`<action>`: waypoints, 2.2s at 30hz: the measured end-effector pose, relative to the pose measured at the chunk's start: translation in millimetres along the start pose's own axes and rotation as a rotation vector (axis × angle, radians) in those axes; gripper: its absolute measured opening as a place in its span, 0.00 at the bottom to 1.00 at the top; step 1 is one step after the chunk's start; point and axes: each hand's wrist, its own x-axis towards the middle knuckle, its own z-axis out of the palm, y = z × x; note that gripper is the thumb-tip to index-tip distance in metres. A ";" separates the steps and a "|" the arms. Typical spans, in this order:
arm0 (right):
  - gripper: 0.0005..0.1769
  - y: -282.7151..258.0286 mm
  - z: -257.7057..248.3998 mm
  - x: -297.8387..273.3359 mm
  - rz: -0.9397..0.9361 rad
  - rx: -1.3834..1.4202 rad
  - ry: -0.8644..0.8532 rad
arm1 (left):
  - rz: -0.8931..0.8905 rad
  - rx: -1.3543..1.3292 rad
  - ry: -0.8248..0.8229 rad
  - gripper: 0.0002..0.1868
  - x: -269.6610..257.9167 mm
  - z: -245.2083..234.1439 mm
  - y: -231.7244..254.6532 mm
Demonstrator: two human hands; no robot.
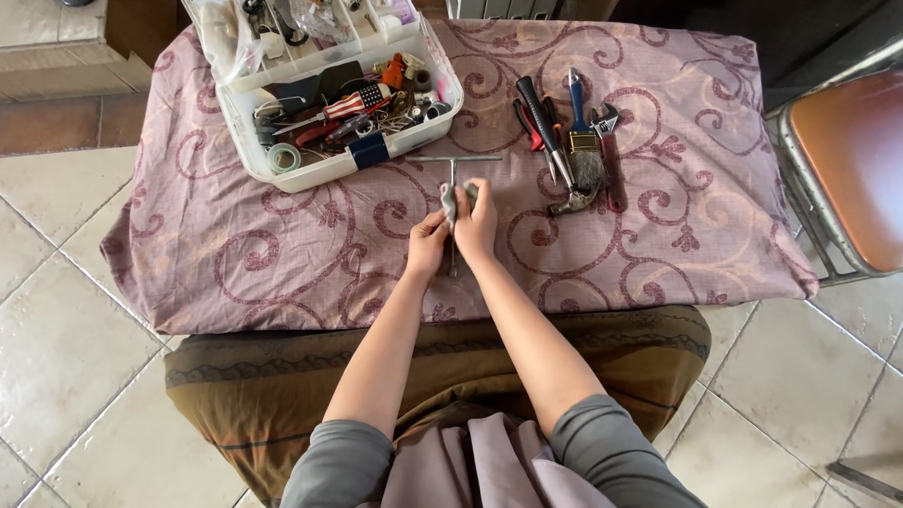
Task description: Clean a metal mechanical component using a cloth and a thin metal tool to remove dirt from crevices.
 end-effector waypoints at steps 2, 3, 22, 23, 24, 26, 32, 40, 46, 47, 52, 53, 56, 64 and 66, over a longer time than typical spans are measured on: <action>0.11 -14.3 -5.7 3.2 0.155 0.133 -0.019 | 0.006 -0.010 -0.023 0.16 -6.4 4.8 11.9; 0.10 -22.2 -7.3 5.1 0.308 0.268 -0.047 | 0.012 -0.021 -0.040 0.16 -9.3 6.0 18.6; 0.14 -9.4 -33.9 -44.8 -0.109 0.038 -0.153 | -0.071 -0.397 -0.022 0.17 -16.2 0.5 33.8; 0.15 -8.8 -34.2 -44.3 -0.109 0.032 -0.147 | -0.116 -0.383 -0.011 0.17 -16.1 0.1 34.8; 0.15 -8.3 -34.2 -43.9 -0.109 0.026 -0.141 | -0.162 -0.368 -0.001 0.17 -15.9 -0.5 36.0; 0.16 -10.4 -35.7 -45.9 -0.136 0.005 -0.133 | -0.185 -0.352 0.027 0.16 -17.8 4.8 47.3; 0.17 -15.2 -36.8 -49.7 -0.194 -0.006 -0.132 | -0.210 -0.339 0.058 0.14 -14.5 0.9 39.9; 0.16 -5.3 -26.6 -47.0 -0.055 -0.004 -0.067 | -0.132 -0.250 -0.002 0.16 -4.1 -5.1 16.1; 0.21 -19.7 -45.5 -43.4 -0.114 -0.010 -0.185 | -0.155 -0.267 0.186 0.16 -1.4 1.5 26.6; 0.26 -22.9 -51.9 -44.5 -0.167 -0.019 -0.233 | -0.115 -0.310 0.154 0.15 -0.6 -0.6 21.7; 0.29 -13.8 -67.6 -28.0 -0.276 -0.048 -0.277 | -0.203 -0.524 0.113 0.22 -21.8 1.0 89.7; 0.27 -3.9 -68.8 -23.0 -0.295 -0.109 -0.290 | -0.183 -0.513 0.091 0.23 -25.0 -3.4 101.4; 0.22 24.5 -71.8 -3.8 -0.292 -0.161 -0.360 | -0.233 -0.512 -0.009 0.29 -29.1 -15.5 131.5; 0.21 -29.3 -114.4 30.1 -0.354 -0.115 -0.357 | -0.418 -0.002 -0.025 0.46 4.0 -38.0 93.1; 0.22 -25.0 -120.4 35.1 -0.286 0.007 -0.378 | -0.306 0.051 0.027 0.36 5.2 -39.5 101.8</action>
